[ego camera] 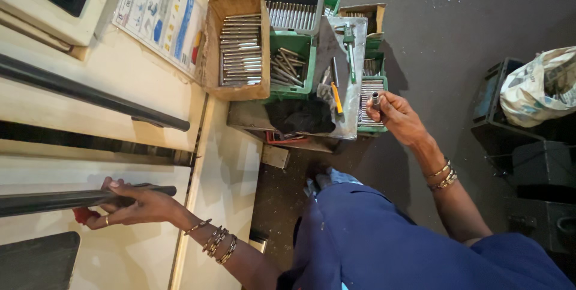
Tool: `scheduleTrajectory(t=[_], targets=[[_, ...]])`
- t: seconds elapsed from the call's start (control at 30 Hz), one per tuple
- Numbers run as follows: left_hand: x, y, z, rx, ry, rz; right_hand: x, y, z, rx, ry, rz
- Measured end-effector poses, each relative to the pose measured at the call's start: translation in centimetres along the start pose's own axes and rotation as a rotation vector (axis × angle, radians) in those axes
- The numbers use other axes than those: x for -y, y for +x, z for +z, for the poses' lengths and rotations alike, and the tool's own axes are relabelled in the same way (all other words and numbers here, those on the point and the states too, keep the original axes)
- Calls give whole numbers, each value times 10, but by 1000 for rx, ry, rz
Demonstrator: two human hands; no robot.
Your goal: The person repeatedly picks up small metal rods from a nearby container and inserts them into a rotating chuck on a lathe machine. The person opens the machine door, inserts the rod, and then closes the door, repeating this cycle multiple times.
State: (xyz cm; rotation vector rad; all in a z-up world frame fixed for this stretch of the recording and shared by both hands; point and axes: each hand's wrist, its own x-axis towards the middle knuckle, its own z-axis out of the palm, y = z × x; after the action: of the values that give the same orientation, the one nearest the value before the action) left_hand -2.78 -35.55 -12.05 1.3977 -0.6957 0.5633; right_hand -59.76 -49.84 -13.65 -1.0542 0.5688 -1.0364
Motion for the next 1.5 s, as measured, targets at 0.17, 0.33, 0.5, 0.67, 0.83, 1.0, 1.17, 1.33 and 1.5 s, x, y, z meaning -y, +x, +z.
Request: scheduleTrajectory(t=[0.17,0.33,0.5,0.67,0.83,1.0,1.17,1.33,1.5], targets=[[16,-4,0,-6,12,-36,22,1,9,-15,-161,35],[-15,1,5,21,-50,-64,94,-23,-31,43,-684,-129],[-56,25,4,126,-121,-65,71,-24,-98,-68,23,-179],[-53,67,8,113,-405,-146,-35,-6,-85,-312,-1091,406],[-24,76,11,13,-336,-239,-8,-23,-67,-239,-622,13],[-9,75,13,-22,-286,-238,24,-35,-43,-273,-319,-147],[-6,77,9,-18,-251,-232,26,-58,-36,-299,-403,-305],[12,77,5,11,-226,-176,34,-68,-37,-264,-533,-375],[29,76,1,-11,-113,-143,32,-77,-38,-191,-546,-424]])
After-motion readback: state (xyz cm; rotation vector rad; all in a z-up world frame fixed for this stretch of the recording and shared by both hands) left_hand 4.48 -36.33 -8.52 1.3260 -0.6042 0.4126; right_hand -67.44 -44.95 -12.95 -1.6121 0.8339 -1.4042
